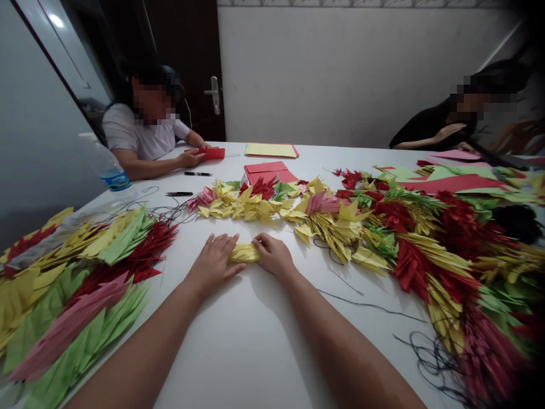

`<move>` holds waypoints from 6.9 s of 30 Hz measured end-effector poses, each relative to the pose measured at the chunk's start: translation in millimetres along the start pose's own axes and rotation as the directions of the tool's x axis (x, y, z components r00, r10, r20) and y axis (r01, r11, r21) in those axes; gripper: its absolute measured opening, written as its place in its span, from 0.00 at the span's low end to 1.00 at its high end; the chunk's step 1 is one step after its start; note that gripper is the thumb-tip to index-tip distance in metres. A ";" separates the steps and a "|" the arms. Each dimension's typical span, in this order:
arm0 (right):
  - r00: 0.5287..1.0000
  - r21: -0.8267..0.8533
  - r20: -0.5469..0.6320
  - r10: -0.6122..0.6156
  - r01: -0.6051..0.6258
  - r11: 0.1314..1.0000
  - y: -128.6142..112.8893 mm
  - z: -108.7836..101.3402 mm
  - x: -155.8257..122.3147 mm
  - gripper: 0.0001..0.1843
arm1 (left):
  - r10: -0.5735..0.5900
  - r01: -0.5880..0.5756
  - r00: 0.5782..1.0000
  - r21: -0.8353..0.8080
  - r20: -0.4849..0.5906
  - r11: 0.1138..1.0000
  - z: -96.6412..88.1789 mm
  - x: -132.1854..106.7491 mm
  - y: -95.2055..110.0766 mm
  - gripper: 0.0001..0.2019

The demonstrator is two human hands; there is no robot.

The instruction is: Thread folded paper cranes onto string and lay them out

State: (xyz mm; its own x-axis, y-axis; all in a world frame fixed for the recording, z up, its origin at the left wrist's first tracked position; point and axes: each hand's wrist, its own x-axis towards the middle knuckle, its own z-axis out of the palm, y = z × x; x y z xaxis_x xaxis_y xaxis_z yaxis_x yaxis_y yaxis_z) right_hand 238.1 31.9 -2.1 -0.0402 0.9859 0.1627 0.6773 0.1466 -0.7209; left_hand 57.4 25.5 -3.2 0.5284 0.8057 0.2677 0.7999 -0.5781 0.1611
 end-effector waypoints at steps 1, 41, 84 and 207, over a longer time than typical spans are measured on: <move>0.999 -0.010 0.026 -0.023 0.023 1.000 -1.3 1.1 -0.8 0.12 | 0.021 -0.020 1.000 -0.011 0.011 1.000 -1.2 0.5 2.4 0.35; 0.993 0.499 -0.091 0.070 -0.016 0.866 7.0 0.5 2.5 0.16 | -0.066 0.066 0.998 -0.056 0.014 0.996 -7.7 4.8 -8.8 0.24; 0.776 0.838 -0.545 0.317 0.498 0.223 -50.9 -178.2 -35.5 0.21 | 0.086 -0.075 0.993 -0.132 0.078 0.988 -10.4 0.6 2.8 0.20; 0.630 0.705 -0.692 0.353 0.484 0.518 -14.3 -185.9 -29.0 0.05 | 0.029 -0.051 0.991 -0.172 -0.129 0.984 25.0 9.0 99.8 0.18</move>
State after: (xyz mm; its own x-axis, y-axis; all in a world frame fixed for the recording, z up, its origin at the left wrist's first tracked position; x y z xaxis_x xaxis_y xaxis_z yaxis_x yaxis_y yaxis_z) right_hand 366.2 -13.9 128.7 0.7221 0.6162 0.3145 -0.1859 0.6107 -0.7697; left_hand 149.1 -21.7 -8.4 0.5100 0.7655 0.3924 0.7112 -0.6318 0.3081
